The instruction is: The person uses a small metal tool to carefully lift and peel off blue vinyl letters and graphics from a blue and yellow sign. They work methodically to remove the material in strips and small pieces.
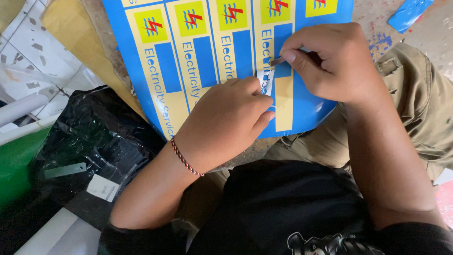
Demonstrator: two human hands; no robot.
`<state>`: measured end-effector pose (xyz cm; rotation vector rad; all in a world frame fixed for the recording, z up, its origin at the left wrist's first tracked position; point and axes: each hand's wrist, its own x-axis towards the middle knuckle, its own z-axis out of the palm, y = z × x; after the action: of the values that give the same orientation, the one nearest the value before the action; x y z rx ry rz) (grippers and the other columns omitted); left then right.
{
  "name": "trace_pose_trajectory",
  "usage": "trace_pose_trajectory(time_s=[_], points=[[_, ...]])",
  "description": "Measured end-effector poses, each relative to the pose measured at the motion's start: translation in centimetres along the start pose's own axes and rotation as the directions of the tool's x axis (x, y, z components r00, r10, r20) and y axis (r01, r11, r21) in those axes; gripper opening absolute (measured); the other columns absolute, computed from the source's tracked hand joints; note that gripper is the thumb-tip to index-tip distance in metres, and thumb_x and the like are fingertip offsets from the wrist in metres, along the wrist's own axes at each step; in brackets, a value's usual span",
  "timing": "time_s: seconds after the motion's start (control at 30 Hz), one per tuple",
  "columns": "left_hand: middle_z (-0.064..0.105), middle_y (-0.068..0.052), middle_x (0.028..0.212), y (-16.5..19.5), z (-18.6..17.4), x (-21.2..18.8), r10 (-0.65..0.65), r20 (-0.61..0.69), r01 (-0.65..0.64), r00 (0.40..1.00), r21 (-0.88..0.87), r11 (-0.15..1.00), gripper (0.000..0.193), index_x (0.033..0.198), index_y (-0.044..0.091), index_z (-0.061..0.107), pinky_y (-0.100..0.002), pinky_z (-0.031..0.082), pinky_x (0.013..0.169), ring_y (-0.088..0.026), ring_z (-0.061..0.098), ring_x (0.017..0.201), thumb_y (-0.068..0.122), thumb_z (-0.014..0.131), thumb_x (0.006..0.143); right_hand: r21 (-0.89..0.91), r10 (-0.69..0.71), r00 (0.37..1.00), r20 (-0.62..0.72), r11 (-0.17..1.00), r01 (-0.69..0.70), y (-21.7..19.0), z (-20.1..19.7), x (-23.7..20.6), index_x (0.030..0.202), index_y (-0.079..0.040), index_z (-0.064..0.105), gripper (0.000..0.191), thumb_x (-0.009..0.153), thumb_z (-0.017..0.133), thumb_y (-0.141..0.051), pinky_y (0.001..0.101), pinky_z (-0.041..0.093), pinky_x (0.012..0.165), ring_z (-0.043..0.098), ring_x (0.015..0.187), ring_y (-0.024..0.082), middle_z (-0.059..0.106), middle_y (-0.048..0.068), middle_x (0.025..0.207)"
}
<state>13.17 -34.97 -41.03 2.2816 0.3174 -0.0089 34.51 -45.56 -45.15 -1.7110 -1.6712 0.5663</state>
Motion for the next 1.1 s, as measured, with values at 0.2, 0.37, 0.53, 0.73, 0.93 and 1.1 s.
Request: trace_pose_trajectory(time_s=[0.2, 0.37, 0.53, 0.73, 0.93, 1.1], points=[[0.062, -0.012, 0.088, 0.2, -0.1, -0.1, 0.002, -0.009, -0.002, 1.000, -0.007, 1.000, 0.017, 0.082, 0.003, 0.068, -0.046, 0.053, 0.077, -0.032, 0.065, 0.086, 0.017, 0.072, 0.091, 0.019, 0.005, 1.000, 0.006, 1.000, -0.005, -0.1, -0.2, 0.2, 0.104, -0.002, 0.075, 0.006, 0.098, 0.075, 0.001, 0.0314, 0.050, 0.065, 0.067, 0.072, 0.024, 0.070, 0.013, 0.088], [0.062, -0.012, 0.088, 0.1, -0.2, -0.1, 0.005, -0.011, -0.005, 1.000, -0.009, 1.000, 0.017, 0.082, 0.003, 0.068, -0.047, 0.053, 0.078, -0.032, 0.065, 0.086, 0.017, 0.072, 0.091, 0.052, 0.065, 0.997, 0.032, 0.996, -0.067, -0.3, -0.4, 0.4, 0.098, -0.001, 0.075, 0.004, 0.095, 0.074, 0.002, 0.0315, 0.048, 0.059, 0.065, 0.064, 0.022, 0.070, 0.013, 0.082], [0.062, -0.012, 0.088, 0.1, -0.1, -0.1, 0.005, -0.012, -0.005, 1.000, -0.013, 1.000, 0.017, 0.082, 0.003, 0.068, -0.046, 0.053, 0.078, -0.032, 0.065, 0.086, 0.017, 0.072, 0.091, 0.094, 0.047, 0.998, 0.031, 0.994, -0.050, -0.1, -0.4, 0.3, 0.102, 0.000, 0.074, 0.002, 0.101, 0.072, 0.001, 0.0282, 0.051, 0.065, 0.068, 0.071, 0.018, 0.074, 0.012, 0.091], [0.061, -0.012, 0.086, 0.2, -0.2, -0.2, 0.009, 0.003, -0.009, 1.000, -0.016, 1.000, 0.019, 0.081, 0.002, 0.068, -0.046, 0.053, 0.078, -0.031, 0.065, 0.085, 0.018, 0.072, 0.092, 0.120, 0.085, 0.996, -0.002, 0.989, -0.085, 0.2, -0.3, -0.3, 0.099, 0.001, 0.074, 0.005, 0.098, 0.069, 0.003, 0.0288, 0.052, 0.069, 0.069, 0.076, 0.019, 0.074, 0.012, 0.094], [0.062, -0.012, 0.086, 0.5, -0.1, -0.2, 0.008, 0.024, -0.008, 1.000, -0.011, 1.000, 0.019, 0.083, 0.003, 0.070, -0.046, 0.053, 0.078, -0.031, 0.065, 0.085, 0.020, 0.072, 0.091, 0.132, 0.143, 0.990, -0.016, 0.981, -0.140, 0.6, -0.4, -0.6, 0.100, 0.001, 0.074, 0.003, 0.099, 0.073, -0.001, 0.0293, 0.052, 0.068, 0.069, 0.074, 0.020, 0.073, 0.013, 0.088], [0.063, -0.013, 0.088, 0.8, -0.2, -0.5, 0.028, 0.026, -0.028, 0.999, -0.025, 0.999, 0.019, 0.088, 0.002, 0.072, -0.046, 0.054, 0.078, -0.033, 0.065, 0.085, 0.021, 0.074, 0.089, 0.163, 0.032, 0.999, -0.023, 0.986, -0.027, 0.5, -0.5, -0.7, 0.103, 0.000, 0.073, 0.004, 0.103, 0.069, 0.001, 0.0258, 0.054, 0.073, 0.072, 0.082, 0.017, 0.074, 0.011, 0.096]])
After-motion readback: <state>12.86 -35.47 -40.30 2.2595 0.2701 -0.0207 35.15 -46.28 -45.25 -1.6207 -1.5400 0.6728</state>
